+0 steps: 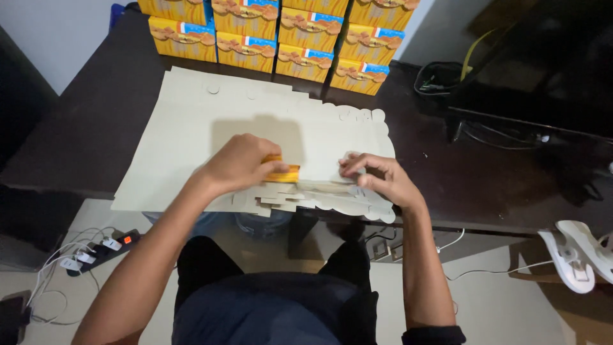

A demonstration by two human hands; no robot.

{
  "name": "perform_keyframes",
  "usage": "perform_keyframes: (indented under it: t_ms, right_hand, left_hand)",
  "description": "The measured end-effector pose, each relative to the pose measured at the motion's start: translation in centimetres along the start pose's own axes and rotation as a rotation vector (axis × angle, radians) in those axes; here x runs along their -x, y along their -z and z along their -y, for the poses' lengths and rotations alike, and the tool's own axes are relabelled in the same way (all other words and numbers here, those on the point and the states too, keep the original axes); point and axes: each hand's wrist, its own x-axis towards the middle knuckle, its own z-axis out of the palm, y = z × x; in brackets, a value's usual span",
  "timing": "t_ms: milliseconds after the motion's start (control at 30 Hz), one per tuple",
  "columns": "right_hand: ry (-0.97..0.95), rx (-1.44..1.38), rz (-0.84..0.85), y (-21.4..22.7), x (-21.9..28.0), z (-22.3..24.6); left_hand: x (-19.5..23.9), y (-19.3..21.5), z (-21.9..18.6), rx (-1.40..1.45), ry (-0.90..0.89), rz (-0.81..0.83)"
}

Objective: Folding a flat cardboard sheet into a finished box

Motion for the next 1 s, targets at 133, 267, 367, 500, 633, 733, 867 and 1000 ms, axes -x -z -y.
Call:
perform_keyframes:
  t_ms: [133, 267, 367, 500, 633, 733, 867, 1000]
  right_hand:
    - [-0.008, 0.049, 0.132, 0.0, 0.0, 1.0]
    - [0.012, 0.015, 0.131, 0.3, -0.1, 0.3]
    - [0.015, -0.004, 0.126, -0.1, -0.3, 1.5]
    - [0.099, 0.078, 0.103, 0.5, -0.1, 0.2]
    - [0.048, 0.131, -0.051, -0.5, -0.3, 1.0]
    - [0.048, 0.202, -0.15, -0.6, -0.5, 0.1]
    - [0.069, 0.245, -0.18, 0.2, -0.7, -2.0]
    - [0.104, 0.287, -0.139, 0.1, -0.3, -1.8]
  left_hand:
    - [-1.0, -2.0, 3.2, 0.041, -0.038, -0.088]
    - [-1.1, -1.9, 3.4, 0.046, -0.031, -0.165]
    - [-1.7, -2.6, 4.4, 0.052, -0.026, -0.223]
    - [-1.8, -2.7, 5.0, 0.078, -0.032, -0.322]
    - [-1.5, -3.9, 5.2, 0.198, 0.047, -0.355]
    - [-0.7, -4.8, 3.4, 0.217, 0.042, -0.389]
    - [1.9, -4.8, -3.6, -0.227, -0.272, -0.77]
    - [1.5, -10.2, -5.0, -0.259, -0.786, -0.795]
